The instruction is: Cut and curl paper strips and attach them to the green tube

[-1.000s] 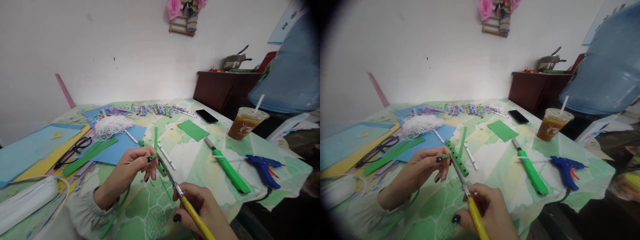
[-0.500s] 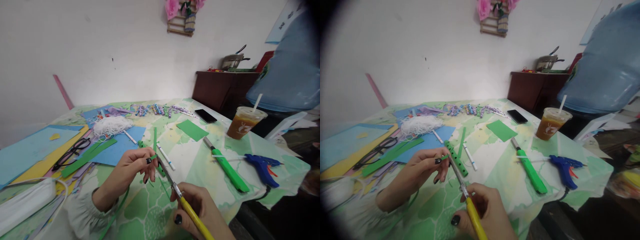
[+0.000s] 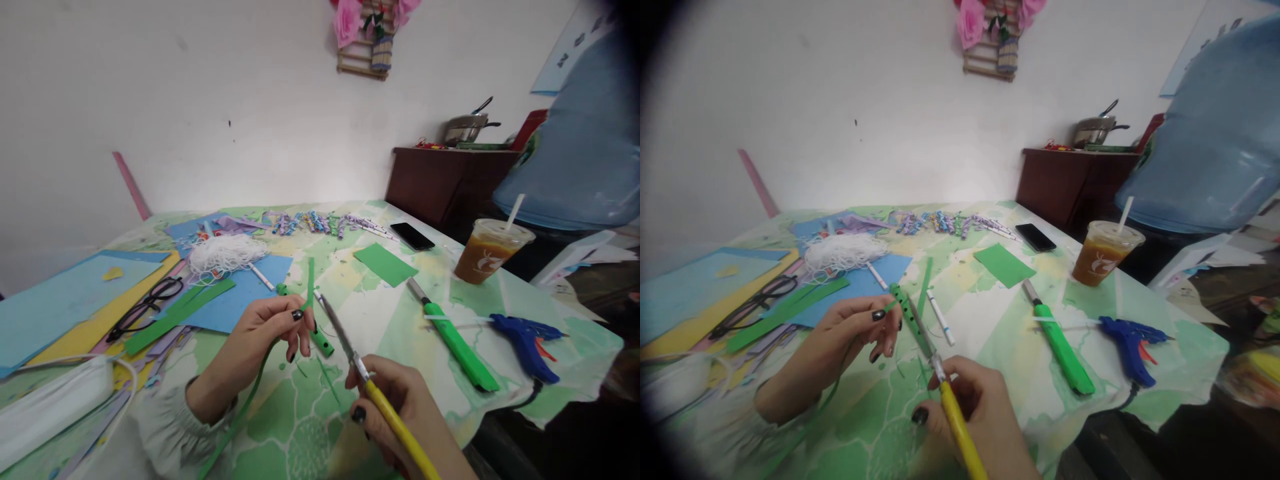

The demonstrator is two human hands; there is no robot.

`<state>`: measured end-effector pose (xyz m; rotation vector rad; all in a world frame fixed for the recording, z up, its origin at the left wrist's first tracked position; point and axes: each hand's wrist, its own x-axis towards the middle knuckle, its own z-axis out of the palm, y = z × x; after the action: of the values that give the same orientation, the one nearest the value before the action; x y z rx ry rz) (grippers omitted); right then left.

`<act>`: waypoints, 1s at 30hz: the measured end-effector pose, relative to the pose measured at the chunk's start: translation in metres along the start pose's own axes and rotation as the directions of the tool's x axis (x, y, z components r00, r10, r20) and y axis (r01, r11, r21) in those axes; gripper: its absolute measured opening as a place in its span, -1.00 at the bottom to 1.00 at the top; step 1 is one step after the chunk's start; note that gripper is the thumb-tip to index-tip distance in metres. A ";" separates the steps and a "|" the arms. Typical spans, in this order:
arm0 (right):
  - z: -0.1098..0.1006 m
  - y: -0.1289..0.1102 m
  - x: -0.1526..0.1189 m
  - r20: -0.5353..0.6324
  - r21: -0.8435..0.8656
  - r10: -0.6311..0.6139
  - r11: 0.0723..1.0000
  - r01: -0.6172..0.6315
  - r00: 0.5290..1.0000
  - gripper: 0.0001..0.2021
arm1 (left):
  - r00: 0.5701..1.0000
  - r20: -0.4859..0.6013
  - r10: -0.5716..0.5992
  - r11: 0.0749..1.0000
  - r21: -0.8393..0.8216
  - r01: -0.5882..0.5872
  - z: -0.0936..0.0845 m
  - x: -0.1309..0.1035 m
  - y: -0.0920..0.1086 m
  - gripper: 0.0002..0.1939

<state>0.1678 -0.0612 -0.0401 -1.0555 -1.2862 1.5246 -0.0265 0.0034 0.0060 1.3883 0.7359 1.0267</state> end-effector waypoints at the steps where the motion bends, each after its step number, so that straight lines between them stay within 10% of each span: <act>1: -0.001 -0.007 0.002 -0.038 -0.005 0.001 1.000 -0.001 0.999 -0.60 | 0.999 -0.035 0.017 1.000 0.018 -0.017 -0.001 0.001 -0.001 -0.73; 8: -0.007 -0.083 0.048 -0.159 -0.066 -0.210 0.977 0.201 0.965 -0.72 | 0.907 -0.323 0.271 0.900 0.418 -0.120 -0.017 0.021 0.011 -0.77; 14: 0.001 -0.144 0.118 -0.149 -0.015 -0.386 0.922 0.388 0.911 -0.68 | 0.875 -0.307 0.374 0.861 0.466 -0.205 -0.006 0.049 0.062 -0.80; 20: -0.001 -0.156 0.146 0.010 0.222 -0.506 0.842 0.492 0.862 -0.67 | 0.873 -0.288 0.394 0.845 0.487 -0.221 0.002 0.070 0.085 -0.81; 30: -0.014 -0.161 0.132 0.151 0.152 -0.434 0.898 0.413 0.888 -0.66 | 0.907 -0.186 0.376 0.822 0.519 -0.234 0.013 0.074 0.079 -0.77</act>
<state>0.1587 0.0859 0.1081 -0.5200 -1.4238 1.3557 0.0038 0.0568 0.0961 1.8652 1.0561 1.3789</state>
